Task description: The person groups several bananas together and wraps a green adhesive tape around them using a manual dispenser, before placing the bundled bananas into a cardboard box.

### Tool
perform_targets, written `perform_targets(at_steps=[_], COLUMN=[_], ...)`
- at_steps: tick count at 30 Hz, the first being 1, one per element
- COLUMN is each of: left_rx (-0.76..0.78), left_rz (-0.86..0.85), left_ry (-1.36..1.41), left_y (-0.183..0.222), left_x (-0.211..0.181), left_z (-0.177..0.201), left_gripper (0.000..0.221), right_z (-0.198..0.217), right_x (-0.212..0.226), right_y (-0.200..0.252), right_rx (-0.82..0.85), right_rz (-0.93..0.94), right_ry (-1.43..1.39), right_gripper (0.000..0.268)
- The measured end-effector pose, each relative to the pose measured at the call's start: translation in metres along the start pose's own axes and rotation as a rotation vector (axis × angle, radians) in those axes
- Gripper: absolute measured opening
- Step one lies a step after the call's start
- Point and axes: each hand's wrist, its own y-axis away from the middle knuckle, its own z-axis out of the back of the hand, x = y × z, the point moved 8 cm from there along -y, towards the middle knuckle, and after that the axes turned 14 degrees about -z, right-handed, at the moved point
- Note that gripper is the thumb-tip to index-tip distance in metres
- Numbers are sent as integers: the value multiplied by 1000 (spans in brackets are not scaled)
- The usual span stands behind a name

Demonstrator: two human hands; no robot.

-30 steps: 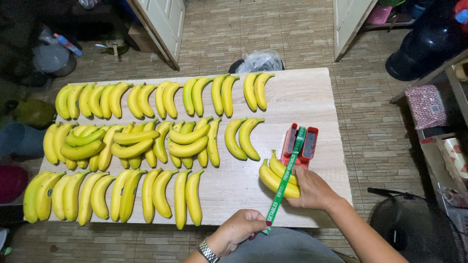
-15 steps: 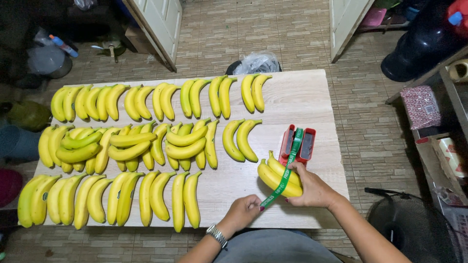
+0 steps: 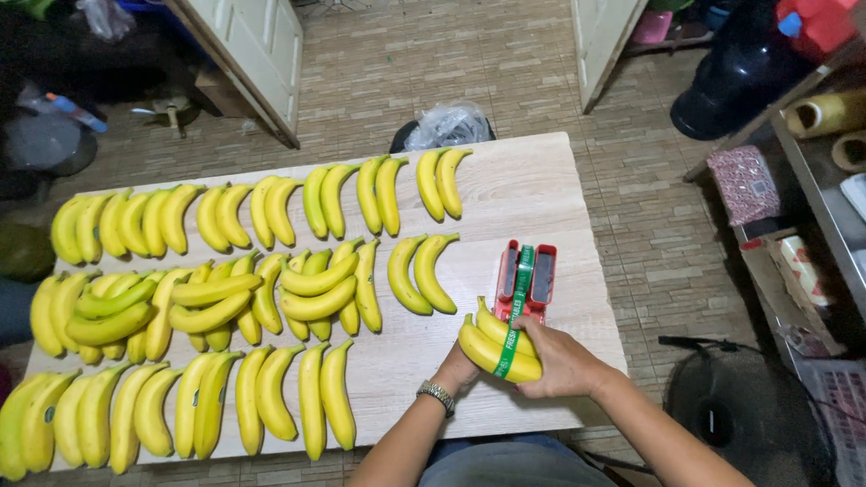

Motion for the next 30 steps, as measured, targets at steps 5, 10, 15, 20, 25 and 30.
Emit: perform_targets(at_steps=[5, 10, 15, 20, 25, 30], left_rx=[-54, -141, -71, -292, -390, -655], left_rz=[89, 152, 179, 140, 120, 152], left_ry=[325, 644, 969, 993, 952, 893], left_y=[20, 50, 71, 57, 53, 62], left_x=[29, 36, 20, 1, -15, -11], left_z=[-20, -17, -35, -55, -67, -60], left_gripper=[51, 61, 66, 70, 70, 59], right_z=[-8, -14, -11, -17, -15, -20], right_x=[5, 3, -5, -3, -4, -13], right_y=[2, 0, 0, 4, 7, 5], right_rx=[41, -6, -28, -8, 47, 62], right_rz=[38, 66, 53, 74, -4, -1], right_ry=[133, 139, 123, 152, 104, 109], right_gripper=[85, 78, 89, 90, 88, 87])
